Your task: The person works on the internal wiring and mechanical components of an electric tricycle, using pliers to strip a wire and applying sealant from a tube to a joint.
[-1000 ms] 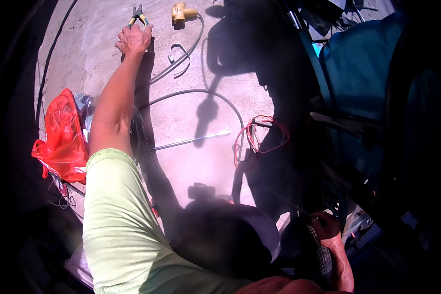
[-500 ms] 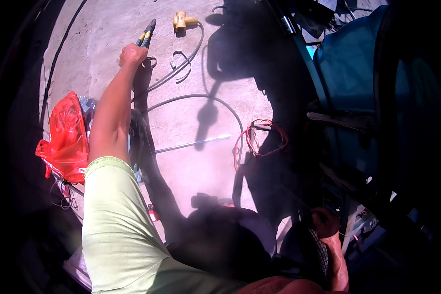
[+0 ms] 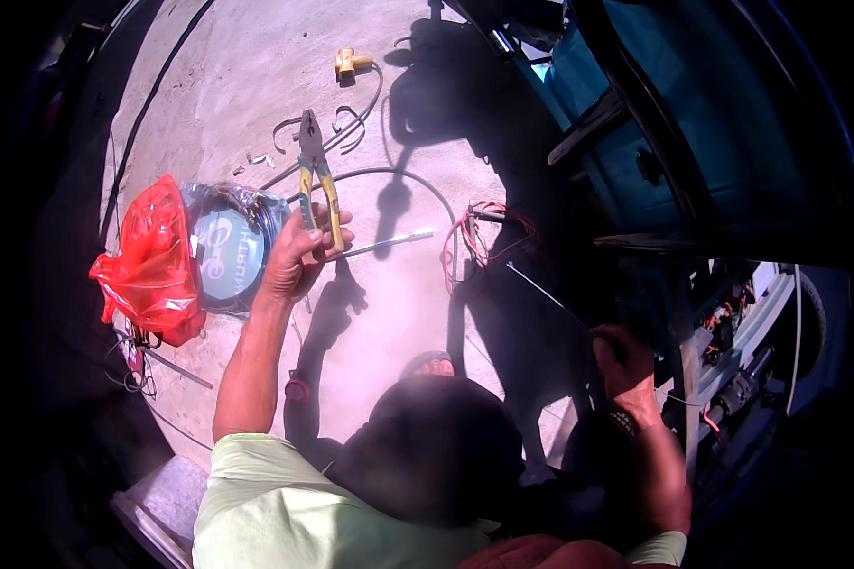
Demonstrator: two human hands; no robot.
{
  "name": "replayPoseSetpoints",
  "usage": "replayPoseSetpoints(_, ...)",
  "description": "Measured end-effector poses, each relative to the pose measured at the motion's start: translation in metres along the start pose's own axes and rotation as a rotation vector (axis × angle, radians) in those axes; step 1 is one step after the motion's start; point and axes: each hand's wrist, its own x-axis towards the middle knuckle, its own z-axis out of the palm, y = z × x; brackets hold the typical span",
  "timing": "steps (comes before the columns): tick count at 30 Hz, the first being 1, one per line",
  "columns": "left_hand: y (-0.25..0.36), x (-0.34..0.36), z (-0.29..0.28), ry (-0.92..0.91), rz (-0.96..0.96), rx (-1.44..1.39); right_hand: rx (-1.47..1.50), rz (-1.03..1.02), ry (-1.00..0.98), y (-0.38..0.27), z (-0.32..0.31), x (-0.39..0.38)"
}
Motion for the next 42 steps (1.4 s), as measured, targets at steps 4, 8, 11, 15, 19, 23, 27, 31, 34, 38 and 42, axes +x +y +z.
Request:
replayPoseSetpoints(4,-0.087,-0.046,0.044,-0.151,-0.292,0.285,0.079,-0.141,0.111,-0.009,0.002,-0.002)
replayPoseSetpoints(8,-0.144,-0.073,0.113,-0.437,-0.549,0.451,0.1,-0.138,0.122,-0.008,-0.005,-0.022)
replayPoseSetpoints(11,-0.165,-0.088,0.166,-0.493,-0.656,0.473,0.013,-0.128,0.149,0.003,-0.016,-0.033)
replayPoseSetpoints(15,-0.179,-0.088,0.192,-0.627,-0.692,0.4,-0.03,-0.134,0.227,0.028,-0.018,-0.045)
replayPoseSetpoints(19,-0.196,-0.088,0.198,-0.683,-0.628,0.365,-0.039,-0.128,0.248,0.028,-0.024,-0.053)
replayPoseSetpoints(23,-0.209,-0.089,0.191,-0.722,-0.459,0.493,0.011,-0.087,0.238,0.024,-0.024,-0.052)
replayPoseSetpoints(27,-0.204,-0.091,0.197,-0.636,-0.421,0.524,-0.084,-0.079,0.144,0.026,-0.017,-0.05)
replayPoseSetpoints(31,-0.202,-0.08,0.188,-0.686,-0.36,0.641,-0.118,-0.109,0.079,0.021,-0.014,-0.048)
replayPoseSetpoints(34,-0.197,-0.084,0.19,-0.65,-0.367,0.62,-0.104,-0.126,0.075,0.022,-0.012,-0.047)
replayPoseSetpoints(38,-0.198,-0.079,0.187,-0.66,-0.069,0.833,-0.109,-0.129,0.003,0.018,-0.012,-0.045)
replayPoseSetpoints(42,-0.198,-0.075,0.189,-0.723,0.412,1.027,0.071,-0.078,-0.028,0.012,-0.011,-0.041)
